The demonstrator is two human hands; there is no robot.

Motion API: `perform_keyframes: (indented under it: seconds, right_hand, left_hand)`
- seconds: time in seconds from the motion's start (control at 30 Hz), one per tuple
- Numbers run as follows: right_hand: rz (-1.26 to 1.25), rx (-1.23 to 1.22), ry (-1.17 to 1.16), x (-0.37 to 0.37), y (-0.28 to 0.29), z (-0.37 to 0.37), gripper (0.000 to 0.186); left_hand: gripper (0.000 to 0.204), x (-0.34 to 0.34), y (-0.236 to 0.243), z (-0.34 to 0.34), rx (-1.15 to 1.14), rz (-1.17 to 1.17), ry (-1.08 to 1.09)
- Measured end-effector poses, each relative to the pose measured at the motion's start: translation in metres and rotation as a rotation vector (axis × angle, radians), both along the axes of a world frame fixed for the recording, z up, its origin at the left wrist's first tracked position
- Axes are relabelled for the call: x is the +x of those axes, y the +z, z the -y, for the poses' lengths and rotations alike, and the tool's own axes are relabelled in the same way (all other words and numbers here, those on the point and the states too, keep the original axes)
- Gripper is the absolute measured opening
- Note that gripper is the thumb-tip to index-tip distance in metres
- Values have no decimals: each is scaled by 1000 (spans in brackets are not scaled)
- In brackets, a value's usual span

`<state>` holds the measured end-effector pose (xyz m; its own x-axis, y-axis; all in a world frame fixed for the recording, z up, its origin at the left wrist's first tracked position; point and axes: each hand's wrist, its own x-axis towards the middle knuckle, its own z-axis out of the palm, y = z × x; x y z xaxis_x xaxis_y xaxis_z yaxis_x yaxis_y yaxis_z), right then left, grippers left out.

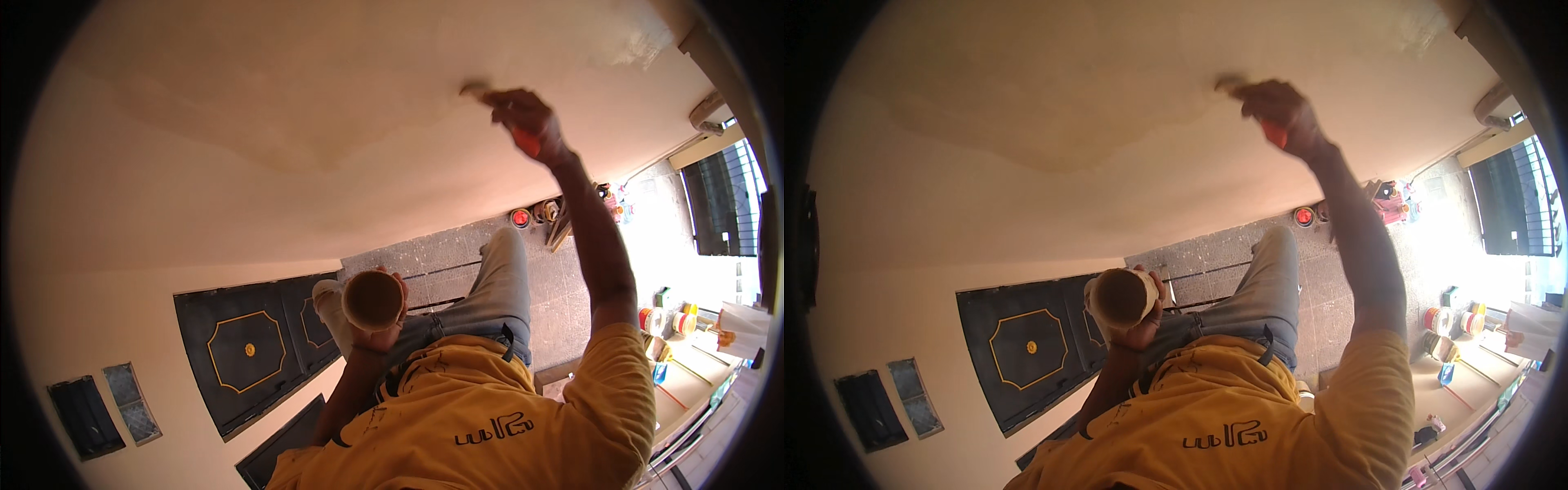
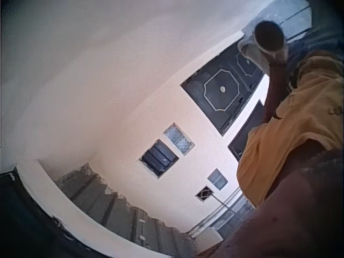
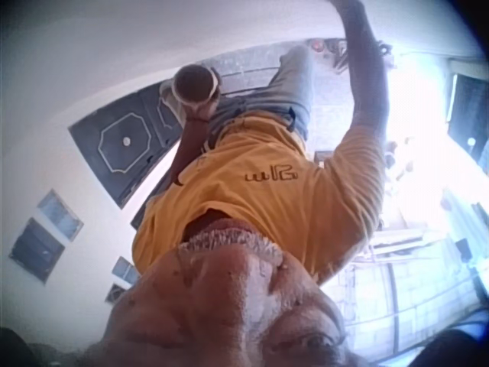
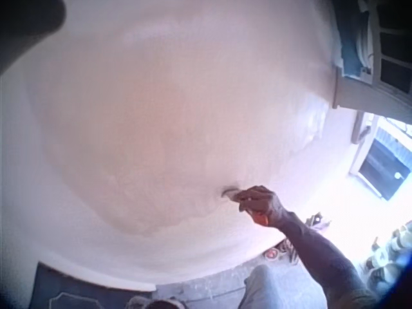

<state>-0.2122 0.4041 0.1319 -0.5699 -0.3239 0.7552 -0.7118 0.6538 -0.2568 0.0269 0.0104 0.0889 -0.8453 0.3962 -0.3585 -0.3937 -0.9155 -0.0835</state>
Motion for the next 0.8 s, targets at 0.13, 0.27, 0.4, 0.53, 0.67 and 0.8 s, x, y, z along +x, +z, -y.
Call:
perform_keyframes:
  seconds: [0.13, 0.27, 0.4, 0.53, 0.67, 0.8]
  right_hand:
    - [-271, -97, -130, 7, 74, -28, 19]
    - [-555, -26, -313, 14, 54, -32, 20]
    - [-297, 185, -213, 17, -38, -12, 16]
    - [-71, 135, -94, 34, -61, -10, 12]
    - [-14, 6, -68, 6, -10, -60, 18]
    - [-195, -137, -155, 8, 84, -80, 20]
  left_hand:
    - [63, -4, -16, 3, 12, 39, -53]
    - [64, -4, -16, -1, 55, 108, -76]
    - [65, -8, -22, 0, 39, 140, -104]
    - [65, -9, -7, -2, 68, 57, -113]
    - [64, -11, -9, -2, 72, 116, -91]
    - [65, -14, -2, -11, 62, 96, -76]
